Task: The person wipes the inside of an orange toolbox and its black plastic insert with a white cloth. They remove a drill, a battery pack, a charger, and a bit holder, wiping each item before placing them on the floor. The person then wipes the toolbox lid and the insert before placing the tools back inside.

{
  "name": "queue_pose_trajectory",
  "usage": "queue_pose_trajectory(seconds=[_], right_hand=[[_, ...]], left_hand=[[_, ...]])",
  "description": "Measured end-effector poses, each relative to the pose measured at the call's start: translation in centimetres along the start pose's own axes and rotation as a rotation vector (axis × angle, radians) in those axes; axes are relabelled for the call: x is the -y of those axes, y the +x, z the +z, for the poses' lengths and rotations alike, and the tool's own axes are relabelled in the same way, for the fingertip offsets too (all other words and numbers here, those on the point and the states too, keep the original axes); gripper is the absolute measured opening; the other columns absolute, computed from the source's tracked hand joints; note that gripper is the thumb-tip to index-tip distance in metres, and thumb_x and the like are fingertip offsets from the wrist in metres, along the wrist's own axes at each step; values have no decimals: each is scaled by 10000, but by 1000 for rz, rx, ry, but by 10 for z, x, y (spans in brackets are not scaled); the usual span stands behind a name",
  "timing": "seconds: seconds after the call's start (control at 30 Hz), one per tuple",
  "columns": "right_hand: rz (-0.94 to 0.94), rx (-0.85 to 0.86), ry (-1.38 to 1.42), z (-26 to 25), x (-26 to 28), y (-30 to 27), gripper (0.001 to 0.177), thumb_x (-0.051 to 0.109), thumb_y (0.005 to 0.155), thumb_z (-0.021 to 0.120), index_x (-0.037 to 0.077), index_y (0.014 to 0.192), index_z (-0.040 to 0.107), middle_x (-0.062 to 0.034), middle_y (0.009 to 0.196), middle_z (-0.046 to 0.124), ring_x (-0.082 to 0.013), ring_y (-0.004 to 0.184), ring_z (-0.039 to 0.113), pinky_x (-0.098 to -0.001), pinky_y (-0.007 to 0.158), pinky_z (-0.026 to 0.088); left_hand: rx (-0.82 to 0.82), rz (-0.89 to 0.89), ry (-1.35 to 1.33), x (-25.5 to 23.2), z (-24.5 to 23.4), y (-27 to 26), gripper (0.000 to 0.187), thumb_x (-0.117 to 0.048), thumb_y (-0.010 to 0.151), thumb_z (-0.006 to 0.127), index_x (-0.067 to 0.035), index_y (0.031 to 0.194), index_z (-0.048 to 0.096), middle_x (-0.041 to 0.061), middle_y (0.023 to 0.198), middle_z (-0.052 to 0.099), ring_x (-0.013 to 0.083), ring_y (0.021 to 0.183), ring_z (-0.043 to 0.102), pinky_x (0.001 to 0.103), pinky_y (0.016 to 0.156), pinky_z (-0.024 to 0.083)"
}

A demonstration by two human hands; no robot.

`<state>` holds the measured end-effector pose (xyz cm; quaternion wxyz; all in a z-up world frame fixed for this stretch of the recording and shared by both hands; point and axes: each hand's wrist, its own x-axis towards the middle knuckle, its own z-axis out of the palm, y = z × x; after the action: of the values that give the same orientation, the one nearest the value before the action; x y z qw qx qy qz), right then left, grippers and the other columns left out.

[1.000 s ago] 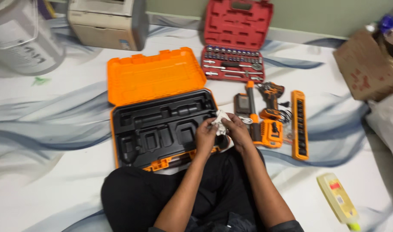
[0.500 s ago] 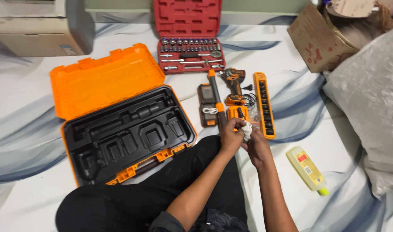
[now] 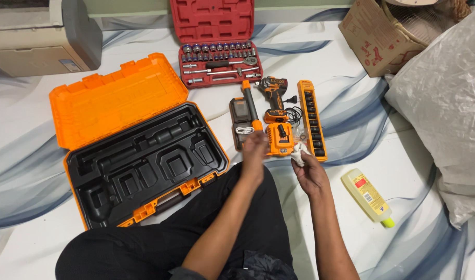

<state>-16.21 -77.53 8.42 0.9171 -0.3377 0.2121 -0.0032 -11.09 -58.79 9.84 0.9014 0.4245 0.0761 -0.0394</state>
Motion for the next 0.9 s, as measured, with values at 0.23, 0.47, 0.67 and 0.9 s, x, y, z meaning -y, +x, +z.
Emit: queue_pose_trajectory(seconds=[0.23, 0.47, 0.67, 0.9], right_hand=[[34, -49, 2, -12, -19, 28, 420, 14, 883, 497, 58, 1294, 568, -94, 1054, 663, -232, 883, 673, -361, 755, 561], [76, -2, 30, -15, -34, 48, 158, 166, 906, 577, 85, 1037, 612, -31, 717, 589, -178, 606, 560, -313, 535, 451], [-409, -143, -1137, 26, -48, 60, 282, 338, 902, 717, 66, 976, 730, -66, 819, 704, -212, 760, 669, -368, 694, 490], [-365, -82, -1953, 95, -58, 75, 414, 369, 780, 813, 87, 1068, 716, -157, 1011, 743, -375, 940, 702, -489, 785, 543]], left_hand=[[-172, -78, 1, -61, -76, 21, 288, -191, 984, 572, -125, 1263, 557, 35, 1152, 672, 130, 1042, 627, 305, 841, 503], [-159, -186, -12, -47, -85, 15, 250, -166, 1001, 560, -118, 1246, 579, 38, 1094, 692, 141, 974, 652, 318, 811, 509], [-178, -195, -30, -40, -94, 27, 230, -165, 1007, 557, -115, 1230, 582, 45, 1084, 691, 150, 960, 667, 311, 793, 514], [-193, -194, -38, -35, -108, 30, 221, -163, 1009, 559, -102, 1218, 596, 51, 1090, 690, 149, 967, 672, 298, 777, 511]])
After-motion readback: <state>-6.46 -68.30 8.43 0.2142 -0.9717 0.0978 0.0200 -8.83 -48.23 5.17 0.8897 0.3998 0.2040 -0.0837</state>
